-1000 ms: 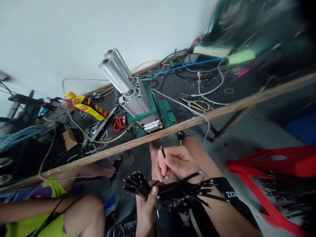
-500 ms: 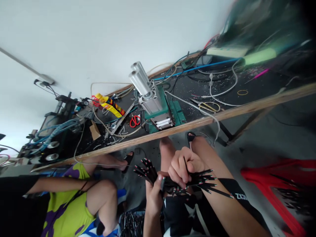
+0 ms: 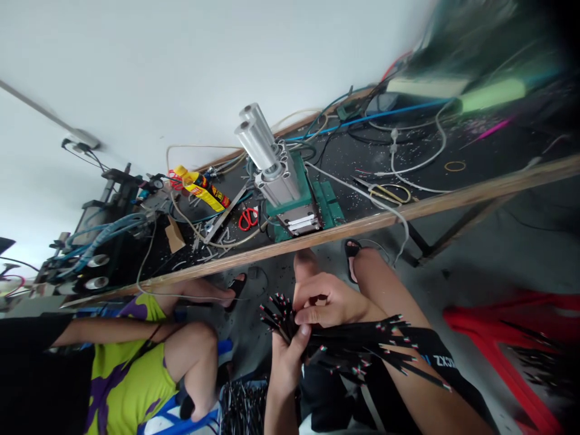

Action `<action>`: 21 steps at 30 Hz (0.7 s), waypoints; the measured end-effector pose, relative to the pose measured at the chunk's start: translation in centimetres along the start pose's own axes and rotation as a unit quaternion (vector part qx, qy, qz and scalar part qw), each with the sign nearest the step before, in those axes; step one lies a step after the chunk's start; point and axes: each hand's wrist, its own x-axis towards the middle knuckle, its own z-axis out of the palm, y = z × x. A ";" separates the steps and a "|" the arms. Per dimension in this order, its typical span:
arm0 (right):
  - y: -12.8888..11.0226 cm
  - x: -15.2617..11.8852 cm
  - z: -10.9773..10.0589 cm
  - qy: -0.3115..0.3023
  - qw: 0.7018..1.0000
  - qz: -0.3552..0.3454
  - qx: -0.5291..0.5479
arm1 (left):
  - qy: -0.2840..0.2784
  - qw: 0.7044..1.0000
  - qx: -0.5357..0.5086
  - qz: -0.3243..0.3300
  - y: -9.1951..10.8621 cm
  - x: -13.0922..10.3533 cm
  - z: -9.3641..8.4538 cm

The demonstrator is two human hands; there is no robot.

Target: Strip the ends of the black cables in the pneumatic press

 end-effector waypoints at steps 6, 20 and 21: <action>-0.9 0.2 0.1 0.097 0.989 0.021 0.108 | -0.059 0.996 0.067 -0.018 0.4 0.8 -0.2; -2.0 2.2 -0.5 0.256 0.962 -0.027 0.087 | -0.154 0.982 0.086 -0.073 0.0 2.4 1.1; -1.9 2.3 -0.5 0.264 0.961 -0.021 0.082 | -0.165 0.979 0.092 -0.073 0.1 2.5 1.1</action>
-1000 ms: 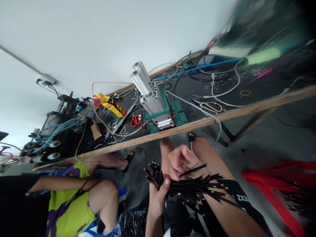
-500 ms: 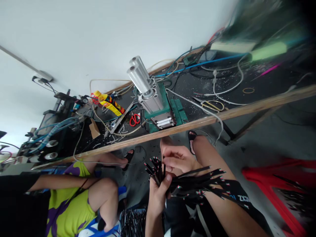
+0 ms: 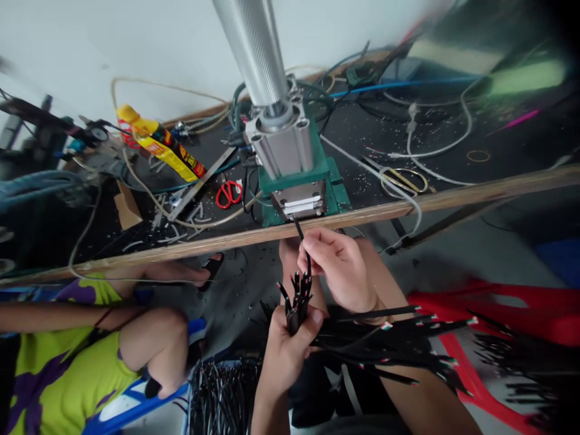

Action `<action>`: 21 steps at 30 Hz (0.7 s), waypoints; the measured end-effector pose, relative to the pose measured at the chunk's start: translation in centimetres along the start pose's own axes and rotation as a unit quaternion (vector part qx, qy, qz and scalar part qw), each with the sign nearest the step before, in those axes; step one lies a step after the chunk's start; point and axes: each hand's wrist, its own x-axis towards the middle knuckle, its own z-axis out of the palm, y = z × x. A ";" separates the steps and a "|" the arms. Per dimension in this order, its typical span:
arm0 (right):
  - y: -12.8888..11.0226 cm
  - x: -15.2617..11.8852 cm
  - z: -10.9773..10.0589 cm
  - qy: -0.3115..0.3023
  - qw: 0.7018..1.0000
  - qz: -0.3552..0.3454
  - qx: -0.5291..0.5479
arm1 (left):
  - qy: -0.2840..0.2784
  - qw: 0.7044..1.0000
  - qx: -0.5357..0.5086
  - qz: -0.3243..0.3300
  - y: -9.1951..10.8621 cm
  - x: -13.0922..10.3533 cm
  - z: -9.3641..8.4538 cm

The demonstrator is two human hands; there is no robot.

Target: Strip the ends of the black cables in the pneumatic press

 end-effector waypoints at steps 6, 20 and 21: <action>0.7 1.4 0.2 0.057 0.994 0.009 -0.088 | -0.063 0.998 -0.007 0.011 1.0 0.8 0.1; 0.5 3.8 1.2 0.118 0.971 -0.014 -0.207 | 0.057 0.998 -0.005 -0.018 2.4 0.4 1.0; 0.5 3.8 1.2 0.119 0.971 -0.013 -0.206 | 0.059 0.998 -0.009 -0.020 2.5 0.3 1.0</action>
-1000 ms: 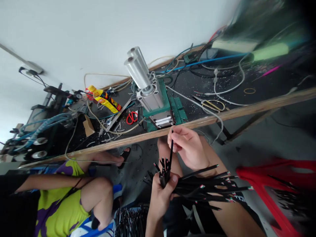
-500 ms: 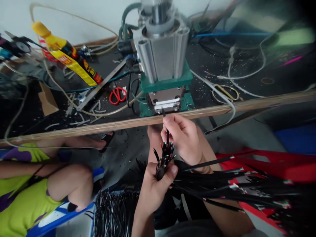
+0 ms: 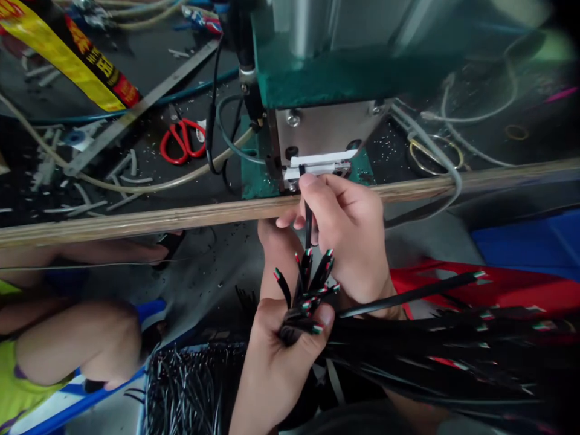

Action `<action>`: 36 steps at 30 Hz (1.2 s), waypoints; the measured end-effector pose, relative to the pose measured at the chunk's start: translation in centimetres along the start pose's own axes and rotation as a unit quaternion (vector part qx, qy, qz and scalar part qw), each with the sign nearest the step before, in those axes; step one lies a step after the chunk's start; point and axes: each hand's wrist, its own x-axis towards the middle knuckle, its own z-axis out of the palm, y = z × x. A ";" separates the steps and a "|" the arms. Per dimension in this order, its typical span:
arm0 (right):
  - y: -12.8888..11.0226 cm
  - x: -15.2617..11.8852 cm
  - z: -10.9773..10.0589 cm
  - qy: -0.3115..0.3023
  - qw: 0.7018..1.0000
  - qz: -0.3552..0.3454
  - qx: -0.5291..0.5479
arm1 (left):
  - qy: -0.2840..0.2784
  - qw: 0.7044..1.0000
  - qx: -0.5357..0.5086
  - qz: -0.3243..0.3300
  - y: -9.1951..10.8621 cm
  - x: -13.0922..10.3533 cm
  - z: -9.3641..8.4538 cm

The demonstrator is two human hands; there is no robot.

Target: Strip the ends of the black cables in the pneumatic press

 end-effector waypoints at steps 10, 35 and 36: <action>-0.8 -0.1 0.5 0.019 0.999 0.034 -0.002 | -0.007 1.000 0.010 0.004 -0.6 0.6 -0.9; -0.7 -0.1 0.5 0.011 0.999 0.039 0.031 | -0.002 1.000 0.010 -0.014 -2.1 0.3 -2.3; -0.6 -0.1 0.4 0.007 0.999 0.032 0.028 | -0.007 1.000 0.008 -0.020 -2.3 0.4 -2.5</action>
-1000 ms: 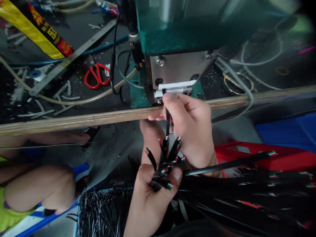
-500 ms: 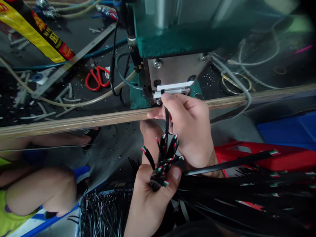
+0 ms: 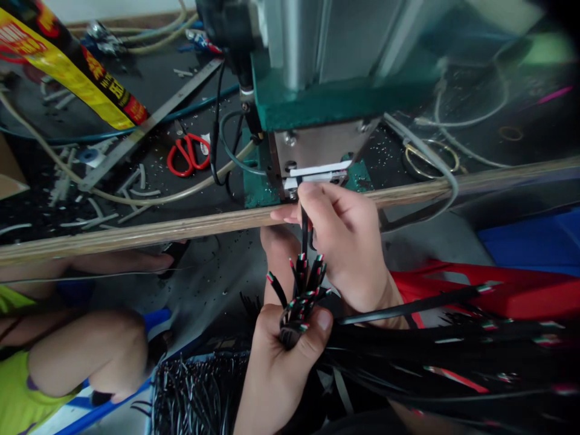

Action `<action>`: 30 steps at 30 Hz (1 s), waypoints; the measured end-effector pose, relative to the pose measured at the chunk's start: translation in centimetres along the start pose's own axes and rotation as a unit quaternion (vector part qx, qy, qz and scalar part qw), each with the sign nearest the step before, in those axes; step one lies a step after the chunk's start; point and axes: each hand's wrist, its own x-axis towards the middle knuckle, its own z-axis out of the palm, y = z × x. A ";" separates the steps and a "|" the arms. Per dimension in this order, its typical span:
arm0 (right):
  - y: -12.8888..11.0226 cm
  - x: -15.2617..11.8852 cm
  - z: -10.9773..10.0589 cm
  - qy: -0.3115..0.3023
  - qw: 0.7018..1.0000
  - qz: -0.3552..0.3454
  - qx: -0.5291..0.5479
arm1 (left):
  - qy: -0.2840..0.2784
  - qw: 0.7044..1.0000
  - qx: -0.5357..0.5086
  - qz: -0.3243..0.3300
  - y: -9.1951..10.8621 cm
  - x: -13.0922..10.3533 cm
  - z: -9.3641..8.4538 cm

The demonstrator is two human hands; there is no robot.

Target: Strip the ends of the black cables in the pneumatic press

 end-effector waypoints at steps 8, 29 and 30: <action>1.3 -1.6 -1.0 -0.036 0.996 -0.082 -0.012 | 0.061 0.998 0.004 -0.014 -1.7 -0.5 0.4; 7.0 -2.7 -2.6 -0.439 0.741 -0.144 0.488 | 0.109 0.990 -0.087 0.017 -2.4 0.0 -0.4; 7.4 -2.4 -2.5 -0.454 0.726 -0.180 0.484 | 0.114 0.989 -0.093 0.007 -2.4 0.0 -0.3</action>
